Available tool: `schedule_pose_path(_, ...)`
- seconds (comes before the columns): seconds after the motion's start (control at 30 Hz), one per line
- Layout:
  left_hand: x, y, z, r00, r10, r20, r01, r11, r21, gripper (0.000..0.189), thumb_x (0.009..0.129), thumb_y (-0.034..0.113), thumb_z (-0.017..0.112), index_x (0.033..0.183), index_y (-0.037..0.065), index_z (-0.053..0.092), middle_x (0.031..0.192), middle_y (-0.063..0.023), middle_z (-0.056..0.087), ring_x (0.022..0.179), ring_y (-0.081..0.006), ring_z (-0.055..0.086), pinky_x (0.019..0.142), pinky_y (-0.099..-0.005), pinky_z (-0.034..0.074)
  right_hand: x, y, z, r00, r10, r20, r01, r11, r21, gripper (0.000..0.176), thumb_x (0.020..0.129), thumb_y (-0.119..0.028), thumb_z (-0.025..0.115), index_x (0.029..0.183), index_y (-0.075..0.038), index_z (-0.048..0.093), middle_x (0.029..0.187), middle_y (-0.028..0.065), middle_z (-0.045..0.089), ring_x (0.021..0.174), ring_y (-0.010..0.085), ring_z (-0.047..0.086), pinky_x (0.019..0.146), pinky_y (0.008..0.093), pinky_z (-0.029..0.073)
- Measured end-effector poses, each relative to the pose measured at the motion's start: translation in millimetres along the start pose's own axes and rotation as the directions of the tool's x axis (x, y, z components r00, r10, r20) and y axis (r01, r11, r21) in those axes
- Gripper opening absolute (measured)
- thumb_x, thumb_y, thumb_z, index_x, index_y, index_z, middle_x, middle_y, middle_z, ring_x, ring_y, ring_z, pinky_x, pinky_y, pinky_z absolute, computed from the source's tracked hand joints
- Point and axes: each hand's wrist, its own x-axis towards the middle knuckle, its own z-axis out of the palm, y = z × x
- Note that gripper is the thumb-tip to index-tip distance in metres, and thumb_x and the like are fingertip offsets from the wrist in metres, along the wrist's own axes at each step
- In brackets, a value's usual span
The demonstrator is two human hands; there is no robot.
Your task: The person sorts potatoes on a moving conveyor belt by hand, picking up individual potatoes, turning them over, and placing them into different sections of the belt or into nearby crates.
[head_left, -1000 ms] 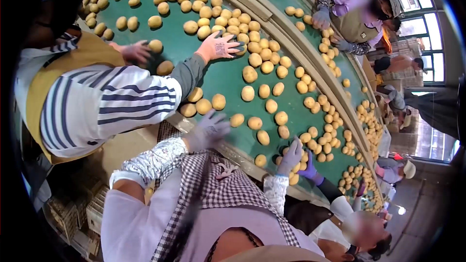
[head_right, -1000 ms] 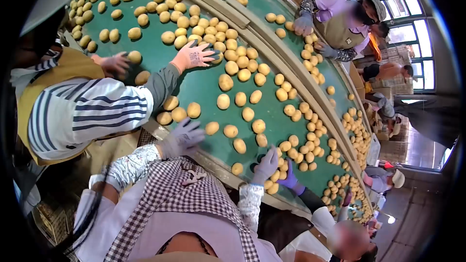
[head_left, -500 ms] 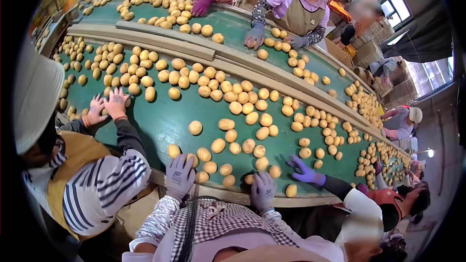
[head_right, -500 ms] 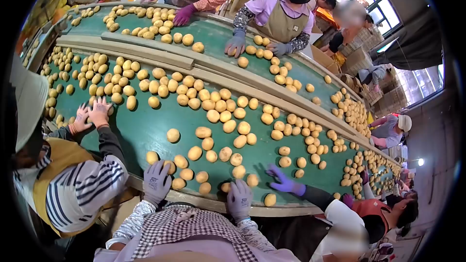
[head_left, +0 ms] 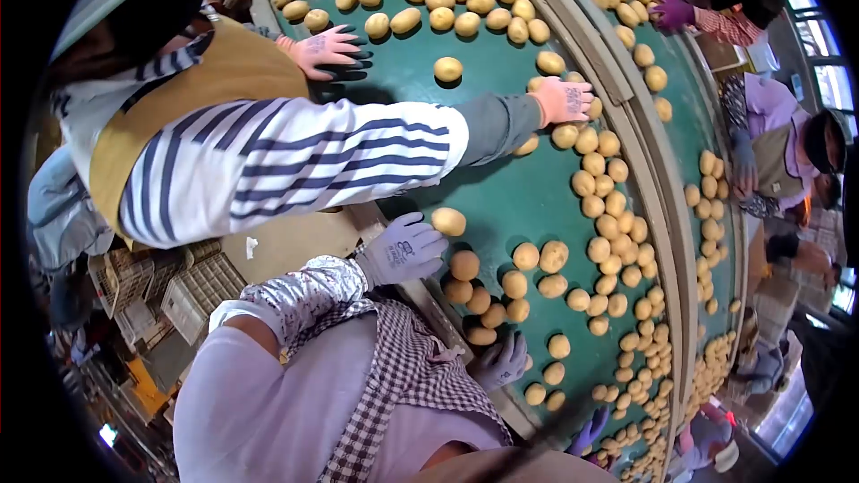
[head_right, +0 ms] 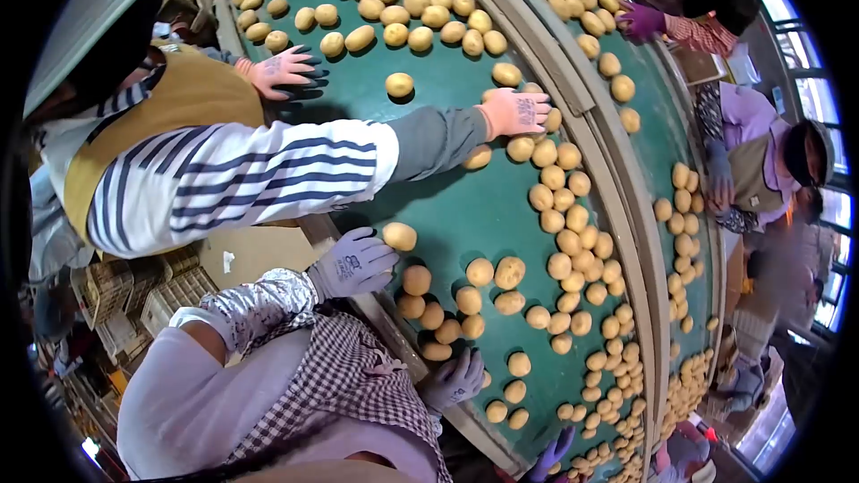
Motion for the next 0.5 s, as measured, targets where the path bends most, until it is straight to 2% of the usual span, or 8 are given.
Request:
schedule_pose_path(0.07, -2.8, -3.5, -7.3, 0.999, 0.020, -0.039, -0.021, 0.999, -0.026, 0.032, 0.090, 0.029, 0.070, 0.119, 0.014, 0.070, 0.123, -0.0058, 0.069, 0.115, -0.0241, 0.064, 0.110, -0.0492, 0.044, -1.8, 0.8, 6.2, 1.000, -0.003, 0.024, 0.002, 1.000, 0.025, 0.039, 0.088, -0.013, 0.059, 0.124, -0.004, 0.072, 0.130, 0.0165, 0.070, 0.121, 0.0378, 0.064, 0.107, 0.0519, 0.046)
schedule_pose_path(0.1, -11.5, -7.5, 0.0, 0.969, 0.167, -0.181, -0.145, 0.981, 0.128, 0.034, 0.089, 0.026, 0.070, 0.121, 0.013, 0.070, 0.124, -0.0062, 0.069, 0.115, -0.0240, 0.064, 0.111, -0.0484, 0.044, -11.5, 12.7, 11.0, 0.999, -0.014, 0.036, 0.013, 1.000, 0.026, 0.037, 0.090, -0.015, 0.058, 0.123, -0.004, 0.072, 0.129, 0.0171, 0.070, 0.121, 0.0382, 0.064, 0.108, 0.0523, 0.046)
schedule_pose_path(0.17, -13.5, 6.9, -0.8, 0.986, 0.067, -0.155, -0.053, 0.995, 0.088, 0.031, 0.090, 0.026, 0.068, 0.119, 0.014, 0.070, 0.120, -0.0052, 0.067, 0.113, -0.0232, 0.063, 0.112, -0.0470, 0.043, -25.1, 28.0, 9.8, 0.996, -0.037, 0.080, 0.030, 0.996, 0.090, 0.041, 0.104, -0.029, 0.049, 0.133, -0.005, 0.065, 0.136, 0.0144, 0.066, 0.130, 0.0363, 0.060, 0.111, 0.0538, 0.044)
schedule_pose_path(0.2, -14.2, 11.7, -2.5, 0.991, -0.022, -0.133, 0.026, 0.999, 0.029, 0.028, 0.090, 0.026, 0.066, 0.116, 0.015, 0.069, 0.116, -0.0041, 0.066, 0.110, -0.0224, 0.063, 0.113, -0.0456, 0.042, -27.8, 28.6, 7.8, 0.995, -0.048, 0.087, 0.039, 0.994, 0.103, 0.041, 0.104, -0.029, 0.048, 0.133, -0.005, 0.064, 0.137, 0.0143, 0.066, 0.130, 0.0363, 0.059, 0.111, 0.0537, 0.044)
schedule_pose_path(0.27, -22.1, 10.2, 3.7, 0.983, -0.058, -0.176, 0.064, 0.997, 0.031, 0.028, 0.090, 0.024, 0.065, 0.116, 0.015, 0.070, 0.115, -0.0033, 0.066, 0.110, -0.0222, 0.064, 0.111, -0.0451, 0.044, -22.6, 28.3, 6.5, 0.995, -0.064, 0.077, 0.057, 0.994, 0.091, 0.041, 0.104, -0.029, 0.048, 0.134, -0.005, 0.064, 0.137, 0.0141, 0.066, 0.130, 0.0362, 0.059, 0.111, 0.0535, 0.044)
schedule_pose_path(0.33, -39.2, 7.1, 5.3, 0.988, -0.085, -0.128, 0.086, 0.996, 0.002, 0.030, 0.090, 0.024, 0.065, 0.118, 0.015, 0.070, 0.114, -0.0024, 0.067, 0.110, -0.0218, 0.064, 0.110, -0.0444, 0.044, -21.4, 28.7, 4.4, 0.995, -0.088, 0.050, 0.084, 0.994, 0.070, 0.041, 0.105, -0.029, 0.048, 0.134, -0.005, 0.063, 0.137, 0.0139, 0.066, 0.130, 0.0360, 0.059, 0.111, 0.0533, 0.044)
schedule_pose_path(0.47, -66.5, 12.7, 18.5, 0.987, -0.045, -0.153, 0.045, 0.999, -0.001, 0.033, 0.090, 0.025, 0.069, 0.121, 0.014, 0.072, 0.114, -0.0045, 0.070, 0.109, -0.0236, 0.066, 0.105, -0.0443, 0.049, -20.4, 35.3, 4.8, 0.991, -0.137, -0.008, 0.137, 0.990, 0.032, 0.042, 0.105, -0.030, 0.048, 0.135, -0.005, 0.062, 0.138, 0.0136, 0.065, 0.131, 0.0358, 0.059, 0.111, 0.0529, 0.044)
schedule_pose_path(0.5, -74.4, 11.6, 20.9, 0.984, -0.054, -0.172, 0.050, 0.998, -0.031, 0.032, 0.090, 0.026, 0.069, 0.120, 0.014, 0.072, 0.107, -0.0052, 0.069, 0.105, -0.0241, 0.066, 0.103, -0.0440, 0.049, -20.0, 36.2, 6.4, 0.988, -0.154, -0.021, 0.154, 0.988, 0.025, 0.042, 0.105, -0.030, 0.048, 0.136, -0.005, 0.062, 0.139, 0.0135, 0.065, 0.131, 0.0358, 0.059, 0.111, 0.0528, 0.044)
